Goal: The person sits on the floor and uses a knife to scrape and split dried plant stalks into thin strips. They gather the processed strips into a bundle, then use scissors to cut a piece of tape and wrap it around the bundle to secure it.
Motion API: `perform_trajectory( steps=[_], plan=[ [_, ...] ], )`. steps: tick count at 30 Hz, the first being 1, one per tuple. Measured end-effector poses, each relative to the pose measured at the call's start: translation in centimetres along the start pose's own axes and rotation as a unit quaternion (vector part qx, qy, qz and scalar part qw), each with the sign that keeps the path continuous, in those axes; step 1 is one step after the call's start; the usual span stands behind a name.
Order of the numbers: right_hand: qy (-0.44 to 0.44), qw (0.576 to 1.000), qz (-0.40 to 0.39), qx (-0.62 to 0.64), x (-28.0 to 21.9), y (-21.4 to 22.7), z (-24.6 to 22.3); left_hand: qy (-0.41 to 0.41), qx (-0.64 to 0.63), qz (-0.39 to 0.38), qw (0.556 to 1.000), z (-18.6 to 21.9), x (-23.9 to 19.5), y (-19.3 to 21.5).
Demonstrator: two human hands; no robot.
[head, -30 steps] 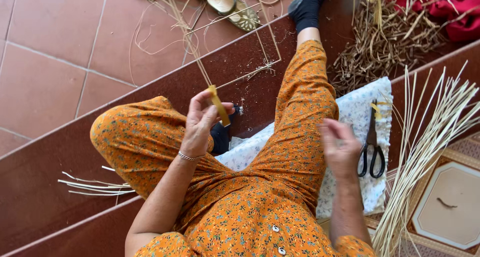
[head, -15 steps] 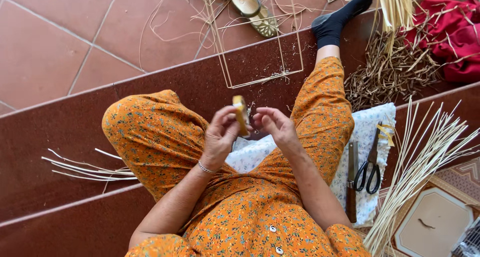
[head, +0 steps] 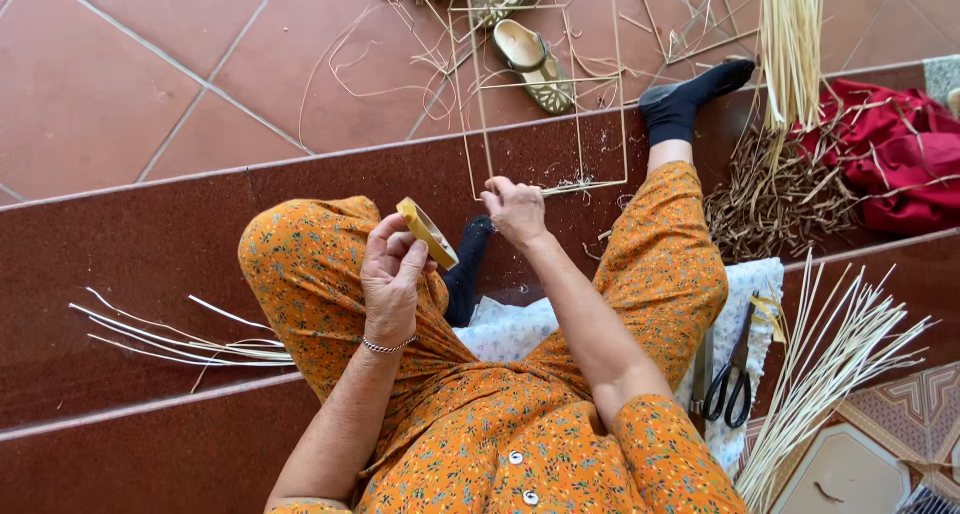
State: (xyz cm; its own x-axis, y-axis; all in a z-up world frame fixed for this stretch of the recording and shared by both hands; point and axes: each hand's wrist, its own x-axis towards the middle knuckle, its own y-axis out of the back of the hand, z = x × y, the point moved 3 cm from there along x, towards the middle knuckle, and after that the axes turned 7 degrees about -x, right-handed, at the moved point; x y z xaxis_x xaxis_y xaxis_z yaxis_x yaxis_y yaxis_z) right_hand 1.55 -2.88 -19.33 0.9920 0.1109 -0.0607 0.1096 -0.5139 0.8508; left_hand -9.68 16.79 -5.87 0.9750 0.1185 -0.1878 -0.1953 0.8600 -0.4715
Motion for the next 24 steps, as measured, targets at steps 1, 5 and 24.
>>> perform_trajectory(
  steps=[1, 5, 24],
  plan=[
    [0.011, 0.998, 0.054, 0.033, 0.3, 1.1, 0.4, -0.003, 0.005, 0.0, 1.0, 0.1, 0.3, 0.1],
    [-0.016, 0.971, 0.14, 0.192, 0.8, 7.7, 3.8, -0.005, 0.003, 0.001, 1.0, 0.3, 0.0, 0.2],
    [-0.071, 0.753, -0.086, 0.649, -4.2, 17.3, 13.2, 0.008, -0.002, 0.004, 1.0, 0.5, -2.7, -2.0]
  ],
)
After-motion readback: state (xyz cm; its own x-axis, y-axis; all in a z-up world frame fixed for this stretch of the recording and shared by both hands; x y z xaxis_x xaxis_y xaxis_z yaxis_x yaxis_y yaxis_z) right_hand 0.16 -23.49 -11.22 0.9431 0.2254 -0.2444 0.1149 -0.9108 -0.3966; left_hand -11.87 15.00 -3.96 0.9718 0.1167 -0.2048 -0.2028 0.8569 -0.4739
